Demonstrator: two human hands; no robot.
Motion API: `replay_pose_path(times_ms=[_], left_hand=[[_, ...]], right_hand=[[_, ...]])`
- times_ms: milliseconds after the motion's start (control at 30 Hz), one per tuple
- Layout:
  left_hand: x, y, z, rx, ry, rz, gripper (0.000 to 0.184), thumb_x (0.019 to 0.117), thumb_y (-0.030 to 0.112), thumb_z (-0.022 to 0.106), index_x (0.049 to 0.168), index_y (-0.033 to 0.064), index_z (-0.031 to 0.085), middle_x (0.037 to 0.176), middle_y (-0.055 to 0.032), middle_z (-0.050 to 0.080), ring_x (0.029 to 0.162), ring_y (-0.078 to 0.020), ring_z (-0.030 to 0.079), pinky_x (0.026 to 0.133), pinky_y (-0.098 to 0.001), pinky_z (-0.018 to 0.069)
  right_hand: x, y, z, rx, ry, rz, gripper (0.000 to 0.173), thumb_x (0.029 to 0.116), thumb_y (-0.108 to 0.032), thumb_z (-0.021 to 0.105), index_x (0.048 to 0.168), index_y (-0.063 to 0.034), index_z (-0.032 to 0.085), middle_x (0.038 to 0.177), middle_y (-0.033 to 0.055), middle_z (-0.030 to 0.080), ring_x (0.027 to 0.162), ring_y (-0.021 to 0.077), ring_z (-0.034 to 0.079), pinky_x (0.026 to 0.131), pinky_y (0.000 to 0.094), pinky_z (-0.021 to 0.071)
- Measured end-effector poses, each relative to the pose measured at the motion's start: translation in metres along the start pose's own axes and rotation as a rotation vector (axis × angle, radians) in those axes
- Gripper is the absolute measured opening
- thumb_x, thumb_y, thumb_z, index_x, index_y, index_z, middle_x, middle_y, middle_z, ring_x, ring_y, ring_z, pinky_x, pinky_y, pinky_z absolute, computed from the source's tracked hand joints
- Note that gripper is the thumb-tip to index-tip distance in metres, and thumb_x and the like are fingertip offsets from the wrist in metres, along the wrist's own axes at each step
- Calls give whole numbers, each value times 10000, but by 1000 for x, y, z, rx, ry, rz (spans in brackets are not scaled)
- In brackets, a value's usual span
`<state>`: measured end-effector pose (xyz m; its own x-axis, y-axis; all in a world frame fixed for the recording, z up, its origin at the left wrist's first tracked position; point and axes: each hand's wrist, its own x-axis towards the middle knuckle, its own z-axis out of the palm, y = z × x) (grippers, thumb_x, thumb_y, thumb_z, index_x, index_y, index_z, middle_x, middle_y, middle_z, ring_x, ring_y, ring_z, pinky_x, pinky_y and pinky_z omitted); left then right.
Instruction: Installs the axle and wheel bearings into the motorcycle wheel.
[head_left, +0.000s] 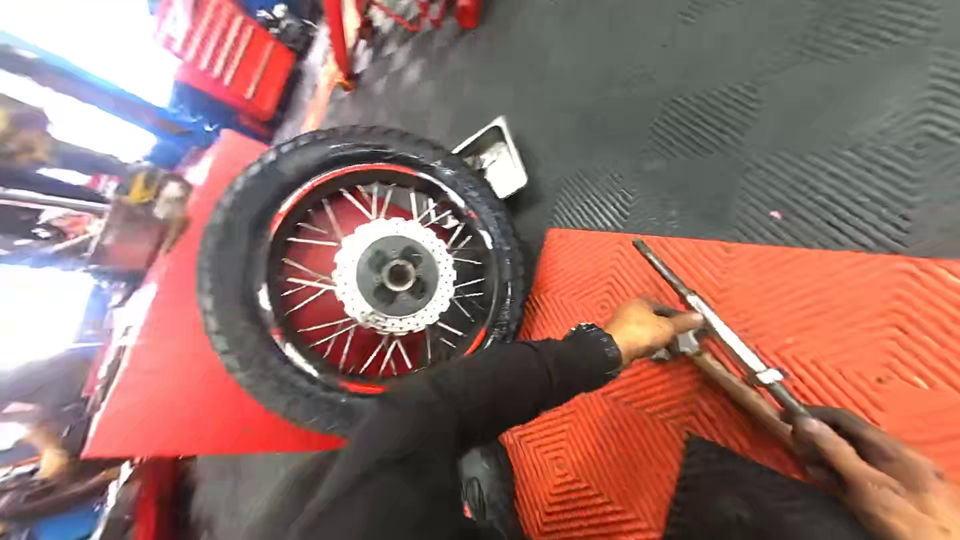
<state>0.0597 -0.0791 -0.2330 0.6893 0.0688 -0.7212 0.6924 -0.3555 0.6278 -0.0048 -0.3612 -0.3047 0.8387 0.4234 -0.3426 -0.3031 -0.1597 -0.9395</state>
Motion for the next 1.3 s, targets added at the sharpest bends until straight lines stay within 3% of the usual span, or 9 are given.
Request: replay_pose_path(times_ms=[67,133,300,367,567,767,867,1033,1300], left_hand=[[-56,5,-43,58,-3,-1,472,1035,506,560,1198,93,720,751,-60,658,530,-104,483,523,-279,424],[-111,6,-82,11,77,-26,467,1026,527,560,1127,112,749,649,-21,595,458,-77,394,462,-241,337],[-190,-34,-150,-218,266,60,441,1038,491,556,1057,77,707,661,-13,600,509,-81,501,483,-231,425],[-204,-50,-166,-365,305,92,409,1048,443,558,1034,53,682,658,-16,581,519,-84,511,484,-229,437],[-214,-69,-183,-662,389,219,340,1040,418,579,1000,94,675,624,19,493,475,-58,431,441,-194,375],[-211,-82,-194,-833,387,363,367,1030,468,576,932,120,641,586,29,451,461,-58,419,441,-196,379],[-214,-88,-193,-866,348,414,385,1007,529,586,888,164,615,560,39,398,428,-52,369,416,-190,337],[-205,-95,-196,-957,310,470,363,1023,482,580,896,144,623,589,41,424,452,-58,401,443,-202,392],[-196,-96,-202,-1073,385,478,293,1041,409,573,984,135,658,618,51,437,461,-38,395,445,-174,389]], right_hand=[[1,-36,18,-26,-110,-74,253,1048,-214,553,1183,-20,645,815,-41,657,645,58,614,578,282,553],[4,-81,44,-51,-210,-115,258,1044,-223,560,1179,-28,660,798,-43,656,628,48,609,565,274,550],[33,-161,109,-140,-313,-216,367,971,-532,624,1053,-199,755,711,-31,635,519,101,537,453,287,460],[41,-189,129,-213,-339,-228,378,943,-587,612,997,-246,765,666,-25,613,488,120,515,431,297,434],[46,-257,166,-410,-333,-245,321,943,-565,619,900,-274,747,628,-19,599,474,136,517,422,308,430],[43,-318,197,-471,-317,-184,289,995,-423,651,883,-173,743,598,37,557,437,151,447,398,294,371],[38,-340,207,-447,-327,-152,309,1018,-378,627,859,-135,734,571,27,503,436,121,396,400,242,318],[31,-352,216,-478,-319,-138,351,1040,-379,587,836,-127,721,549,4,478,417,100,359,382,233,286],[50,-352,233,-392,-361,-70,342,1041,-362,593,842,-113,716,557,-11,464,435,73,328,410,224,242]])
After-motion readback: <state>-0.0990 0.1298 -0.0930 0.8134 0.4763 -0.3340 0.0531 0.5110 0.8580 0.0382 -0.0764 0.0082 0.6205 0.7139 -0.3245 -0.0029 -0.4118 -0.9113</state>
